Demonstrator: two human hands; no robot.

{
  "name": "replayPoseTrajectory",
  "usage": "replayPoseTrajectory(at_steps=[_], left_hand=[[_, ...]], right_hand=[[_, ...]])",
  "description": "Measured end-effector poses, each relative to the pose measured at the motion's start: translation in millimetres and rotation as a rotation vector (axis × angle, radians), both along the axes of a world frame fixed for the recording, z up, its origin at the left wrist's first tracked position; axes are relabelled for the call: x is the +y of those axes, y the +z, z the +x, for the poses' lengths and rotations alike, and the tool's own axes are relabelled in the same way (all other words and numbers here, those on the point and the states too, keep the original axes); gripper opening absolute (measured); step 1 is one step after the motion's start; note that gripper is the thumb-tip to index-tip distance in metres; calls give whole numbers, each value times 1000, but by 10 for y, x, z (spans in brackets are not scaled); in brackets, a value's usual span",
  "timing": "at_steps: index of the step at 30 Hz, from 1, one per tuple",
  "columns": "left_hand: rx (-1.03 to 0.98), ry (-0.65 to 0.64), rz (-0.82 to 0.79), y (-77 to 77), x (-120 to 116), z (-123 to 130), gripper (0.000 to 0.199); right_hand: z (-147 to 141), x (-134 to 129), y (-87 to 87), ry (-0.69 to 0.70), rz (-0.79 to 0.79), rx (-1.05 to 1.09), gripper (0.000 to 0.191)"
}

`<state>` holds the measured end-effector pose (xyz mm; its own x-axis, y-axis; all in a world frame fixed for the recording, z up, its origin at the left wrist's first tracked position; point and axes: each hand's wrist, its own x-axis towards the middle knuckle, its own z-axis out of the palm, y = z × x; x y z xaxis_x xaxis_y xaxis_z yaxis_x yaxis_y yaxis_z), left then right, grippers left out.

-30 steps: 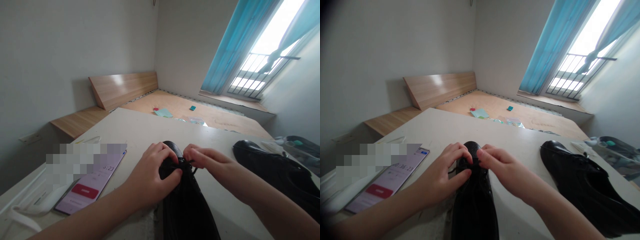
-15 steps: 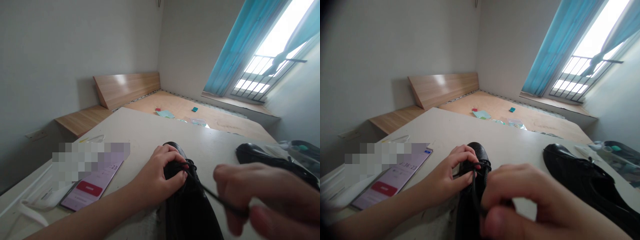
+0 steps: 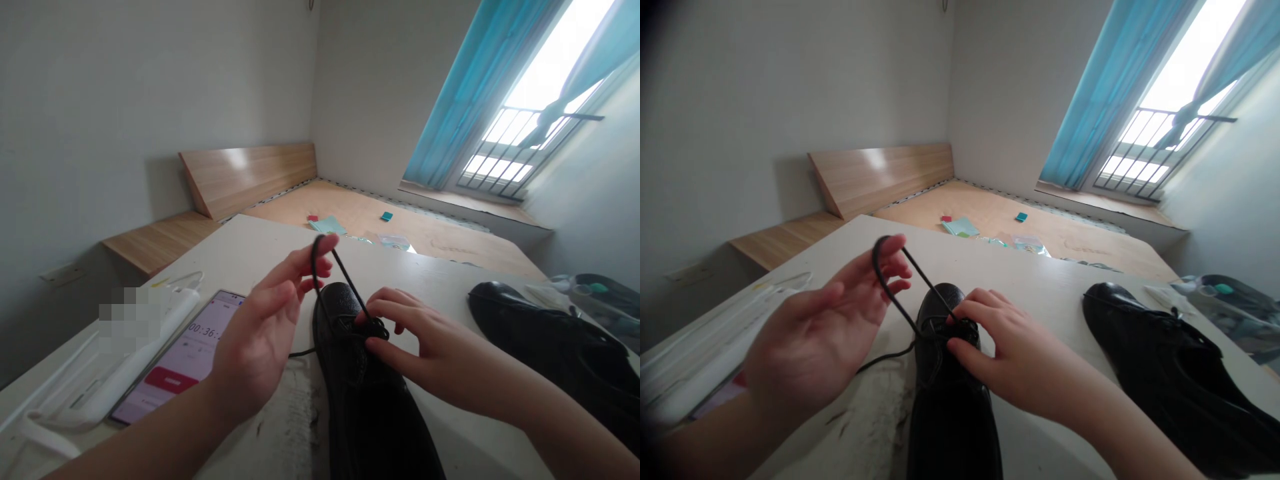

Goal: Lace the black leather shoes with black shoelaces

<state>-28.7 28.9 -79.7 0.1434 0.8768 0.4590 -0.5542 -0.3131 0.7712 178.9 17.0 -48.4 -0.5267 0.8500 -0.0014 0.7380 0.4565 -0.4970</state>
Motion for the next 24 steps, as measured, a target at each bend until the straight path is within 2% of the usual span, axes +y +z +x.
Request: replayPoseTrajectory(at_steps=[4, 6, 8, 11, 12, 14, 16, 19, 21, 24], left_hand=[[19, 193, 67, 37, -25, 21, 40], [-6, 306, 116, 67, -43, 13, 42], [46, 419, 223, 84, -56, -9, 32], [473, 502, 429, 68, -60, -29, 16], [659, 499, 424, 51, -55, -24, 15], [907, 442, 357, 1, -38, 8, 12], [1027, 350, 273, -64, -14, 52, 13], [1119, 283, 177, -151, 13, 103, 20], [1135, 262, 160, -176, 15, 114, 22], [1122, 239, 177, -166, -2, 102, 21]], right_hand=[[-38, -5, -11, -32, 41, -38, 2], [-36, 13, -24, -17, 22, -4, 7], [-27, 47, -44, 19, -29, 102, 11], [-13, 105, -76, 22, -149, 331, 20], [-8, 120, -81, 0, -205, 404, 24], [9, 132, -76, -74, -324, 572, 29], [45, 123, -37, -141, -407, 779, 29], [138, 75, 85, -160, -426, 1077, 21], [201, 27, 180, -154, -401, 1226, 22], [218, -67, 277, -191, -268, 1258, 27]])
